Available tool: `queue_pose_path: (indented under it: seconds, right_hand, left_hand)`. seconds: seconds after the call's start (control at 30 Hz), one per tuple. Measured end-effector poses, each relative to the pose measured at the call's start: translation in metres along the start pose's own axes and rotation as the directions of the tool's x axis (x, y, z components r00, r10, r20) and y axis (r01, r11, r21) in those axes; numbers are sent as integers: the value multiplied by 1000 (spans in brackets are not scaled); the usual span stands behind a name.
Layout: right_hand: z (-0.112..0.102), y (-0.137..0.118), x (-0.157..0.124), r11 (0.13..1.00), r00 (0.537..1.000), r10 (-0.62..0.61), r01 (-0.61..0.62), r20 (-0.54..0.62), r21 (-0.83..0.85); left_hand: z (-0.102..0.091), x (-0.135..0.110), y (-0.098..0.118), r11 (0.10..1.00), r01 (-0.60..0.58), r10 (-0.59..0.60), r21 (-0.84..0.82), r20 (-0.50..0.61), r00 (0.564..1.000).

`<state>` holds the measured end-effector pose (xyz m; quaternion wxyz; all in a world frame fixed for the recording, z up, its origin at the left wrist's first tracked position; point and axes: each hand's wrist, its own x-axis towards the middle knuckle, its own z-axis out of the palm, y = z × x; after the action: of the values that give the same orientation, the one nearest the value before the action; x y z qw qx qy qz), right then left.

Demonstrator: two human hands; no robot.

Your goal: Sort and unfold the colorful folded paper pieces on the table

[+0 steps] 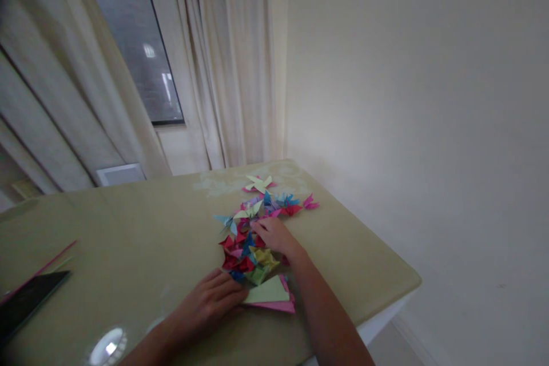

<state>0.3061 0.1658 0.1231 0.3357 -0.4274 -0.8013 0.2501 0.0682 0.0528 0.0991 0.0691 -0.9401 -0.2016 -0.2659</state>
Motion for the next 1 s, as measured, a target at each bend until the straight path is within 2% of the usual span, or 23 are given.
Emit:
queue_pose_path:
  seconds: [0.2,0.27,0.33,0.37,0.47,0.53,0.6,0.63,0.7,0.77,0.83,0.9,0.93,1.0]
  right_hand:
    - [6,-14,2,987,989,-147,147,0,-69]
    - [8,-18,2,986,987,-154,156,35,-61]
    - [7,-20,1,989,990,-131,134,53,-55]
    - [4,-20,1,993,994,-105,106,21,-56]
    - [-10,-17,-1,998,978,7,-20,-210,-62]
    - [-25,-10,-2,993,923,80,-106,-376,-48]
    - [-43,4,-4,984,848,134,-176,-513,-34]
    - [-51,13,-5,977,795,153,-210,-586,-29]
    - [-65,35,-8,961,655,158,-275,-739,-38]
    - [-75,57,-11,934,529,154,-352,-834,-51]
    - [-80,77,-13,904,445,166,-425,-880,-44]
    - [-79,91,-12,872,405,207,-489,-891,-20]
    - [-77,96,-10,856,406,238,-518,-882,-8]
    - [-69,102,-7,821,447,309,-570,-839,-1]
  left_hand:
    - [-11,0,2,999,-45,45,9,1,999]
    - [-16,-1,1,1000,-9,9,22,-18,1000]
    - [-18,-4,-6,995,89,-86,34,-78,993]
    - [-19,-6,-11,986,162,-157,38,-119,980]
    - [-17,-18,-31,922,386,-369,44,-208,906]
    - [-15,-27,-43,876,480,-463,44,-205,862]
    - [-12,-33,-51,856,515,-500,44,-185,846]
    - [-10,-34,-55,855,517,-502,47,-178,846]
    - [-7,-30,-61,869,492,-479,57,-156,864]
    - [-5,-18,-70,891,448,-438,71,-125,890]
    - [-4,0,-82,886,457,-449,81,-104,888]
    - [-3,24,-96,836,541,-532,88,-104,840]
    - [-2,36,-104,800,593,-586,91,-94,805]
    - [1,57,-118,757,645,-646,100,-31,763]
